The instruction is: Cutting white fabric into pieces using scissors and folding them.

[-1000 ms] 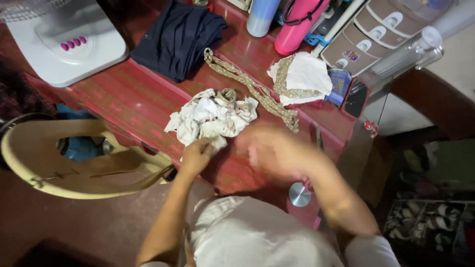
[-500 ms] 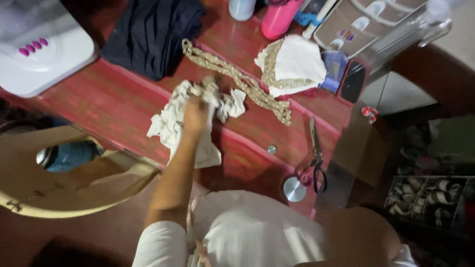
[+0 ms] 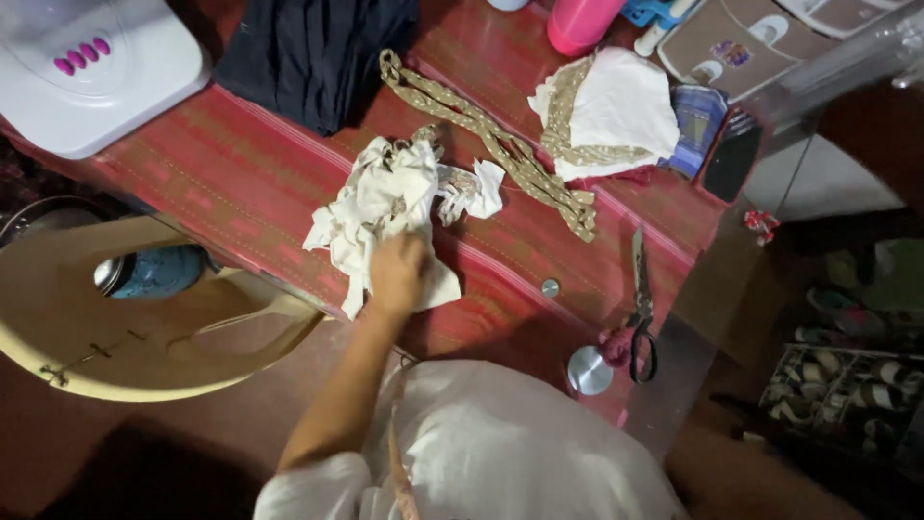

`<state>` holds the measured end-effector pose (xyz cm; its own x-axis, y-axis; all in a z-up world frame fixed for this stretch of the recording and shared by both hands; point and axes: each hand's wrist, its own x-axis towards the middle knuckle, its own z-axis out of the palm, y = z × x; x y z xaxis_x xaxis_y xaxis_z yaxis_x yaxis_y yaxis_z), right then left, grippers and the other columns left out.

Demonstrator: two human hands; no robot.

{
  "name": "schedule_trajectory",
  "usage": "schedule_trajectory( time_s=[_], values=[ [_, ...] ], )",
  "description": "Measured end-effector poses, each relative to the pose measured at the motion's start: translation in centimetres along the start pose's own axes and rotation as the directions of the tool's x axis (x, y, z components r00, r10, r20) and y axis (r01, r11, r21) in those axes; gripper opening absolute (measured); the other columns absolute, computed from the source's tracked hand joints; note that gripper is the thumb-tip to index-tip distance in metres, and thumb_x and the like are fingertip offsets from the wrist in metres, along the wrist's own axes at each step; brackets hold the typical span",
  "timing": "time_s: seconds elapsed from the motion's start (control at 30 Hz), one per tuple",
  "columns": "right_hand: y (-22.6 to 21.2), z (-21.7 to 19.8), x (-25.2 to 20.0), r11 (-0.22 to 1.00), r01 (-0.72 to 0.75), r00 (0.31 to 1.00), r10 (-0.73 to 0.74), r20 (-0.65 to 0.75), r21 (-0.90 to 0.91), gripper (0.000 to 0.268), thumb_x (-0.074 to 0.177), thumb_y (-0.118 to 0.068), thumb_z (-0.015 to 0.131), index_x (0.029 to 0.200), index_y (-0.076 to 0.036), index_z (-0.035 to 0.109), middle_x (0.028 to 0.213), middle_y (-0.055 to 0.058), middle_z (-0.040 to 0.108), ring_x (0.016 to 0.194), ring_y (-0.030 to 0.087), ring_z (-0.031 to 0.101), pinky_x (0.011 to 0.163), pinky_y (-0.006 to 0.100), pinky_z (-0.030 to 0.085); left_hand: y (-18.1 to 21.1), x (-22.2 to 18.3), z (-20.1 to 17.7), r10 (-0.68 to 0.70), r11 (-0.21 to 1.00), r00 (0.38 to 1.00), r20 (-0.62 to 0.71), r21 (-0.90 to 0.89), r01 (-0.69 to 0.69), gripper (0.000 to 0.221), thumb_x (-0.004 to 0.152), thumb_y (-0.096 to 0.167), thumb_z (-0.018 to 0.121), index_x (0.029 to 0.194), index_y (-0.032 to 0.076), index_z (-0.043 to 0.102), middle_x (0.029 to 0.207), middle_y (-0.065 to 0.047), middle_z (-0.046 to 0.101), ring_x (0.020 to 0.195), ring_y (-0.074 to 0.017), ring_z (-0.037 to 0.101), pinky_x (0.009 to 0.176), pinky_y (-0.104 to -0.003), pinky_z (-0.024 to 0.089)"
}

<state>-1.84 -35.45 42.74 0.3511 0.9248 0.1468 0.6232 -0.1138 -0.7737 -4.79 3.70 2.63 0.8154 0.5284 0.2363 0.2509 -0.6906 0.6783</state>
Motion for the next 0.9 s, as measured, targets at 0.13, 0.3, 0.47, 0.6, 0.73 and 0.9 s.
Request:
schedule_trajectory(
  time_s=[0.13, 0.3, 0.47, 0.6, 0.73, 0.9],
  values=[
    [6.2, 4.3, 4.9, 1.000, 0.020, 1.000, -0.020, 0.001, -0.015, 0.025, 0.098, -0.028, 0.055, 0.107, -0.011, 0.071, 0.114, 0.002, 0.078, 0.102, 0.022, 0.077, 0.088, 0.035, 0.060, 1.2, -4.2, 0.4, 0.160, 0.909, 0.961, 0.225, 0.346, -0.233, 0.047, 0.082, 0.038, 0.073, 0.115, 0.006, 0.064, 0.110, -0.018, 0.062, 0.093, -0.0397, 0.059, 0.074, -0.053, 0.052],
    [18.7, 12.1, 7.5, 0.963, -0.270, 0.961, 0.271, -0.062, 0.025, 0.026, 0.090, -0.017, 0.071, 0.115, -0.009, 0.070, 0.087, 0.012, 0.072, 0.078, 0.028, 0.070, 0.068, 0.039, 0.059, 2.1, -2.8, -0.2, -0.140, 0.972, 0.979, 0.148, -0.168, 0.164, 0.014, 0.087, 0.020, 0.073, 0.091, 0.008, 0.067, 0.083, -0.011, 0.063, 0.074, -0.0315, 0.066, 0.063, -0.039, 0.054],
    [22.6, 18.2, 10.0, 0.915, -0.351, 0.936, 0.346, -0.060, -0.200, 0.107, 0.062, -0.040, 0.094, 0.150, -0.003, 0.045, 0.119, 0.025, 0.069, 0.108, 0.033, 0.072, 0.073, 0.040, 0.065, 9.8, -3.9, -1.7, -0.175, 0.765, 0.940, 0.293, -0.560, 0.317, 0.015, 0.086, 0.015, 0.076, 0.097, 0.007, 0.072, 0.089, -0.017, 0.065, 0.086, -0.0384, 0.070, 0.073, -0.042, 0.058],
    [29.2, 23.0, 6.0, 0.923, -0.358, 0.848, 0.384, -0.364, 0.140, 0.049, 0.076, -0.014, 0.084, 0.124, -0.018, 0.073, 0.115, 0.006, 0.072, 0.107, 0.023, 0.070, 0.090, 0.035, 0.056, 9.5, -2.7, -0.6, 0.207, 0.933, 0.963, 0.174, -0.331, -0.141, 0.020, 0.091, 0.036, 0.073, 0.082, 0.018, 0.069, 0.078, -0.004, 0.063, 0.075, -0.0270, 0.068, 0.065, -0.038, 0.055],
    [26.6, 17.1, 1.2, 0.792, -0.339, 0.681, 0.579, -0.448, 0.507, 0.041, 0.067, -0.008, 0.085, 0.107, -0.007, 0.079, 0.098, 0.016, 0.077, 0.091, 0.024, 0.069, 0.086, 0.036, 0.054, 6.6, 0.7, -2.9, 0.126, 0.957, 0.983, -0.137, 0.278, -0.084, 0.047, 0.074, 0.036, 0.084, 0.112, 0.011, 0.068, 0.117, -0.020, 0.059, 0.115, -0.0461, 0.056, 0.094, -0.061, 0.045],
    [30.5, 13.1, -7.0, 0.831, -0.308, 0.636, 0.542, -0.550, 0.463, 0.040, 0.071, -0.022, 0.073, 0.105, -0.001, 0.077, 0.098, 0.020, 0.072, 0.090, 0.027, 0.069, 0.081, 0.033, 0.052, 4.1, 2.4, -4.1, -0.323, 0.903, 0.946, 0.024, 0.309, 0.300, 0.084, 0.088, 0.056, 0.073, 0.154, 0.014, 0.044, 0.164, -0.031, 0.021, 0.148, -0.0599, 0.014, 0.105, -0.083, 0.020]
  ],
)
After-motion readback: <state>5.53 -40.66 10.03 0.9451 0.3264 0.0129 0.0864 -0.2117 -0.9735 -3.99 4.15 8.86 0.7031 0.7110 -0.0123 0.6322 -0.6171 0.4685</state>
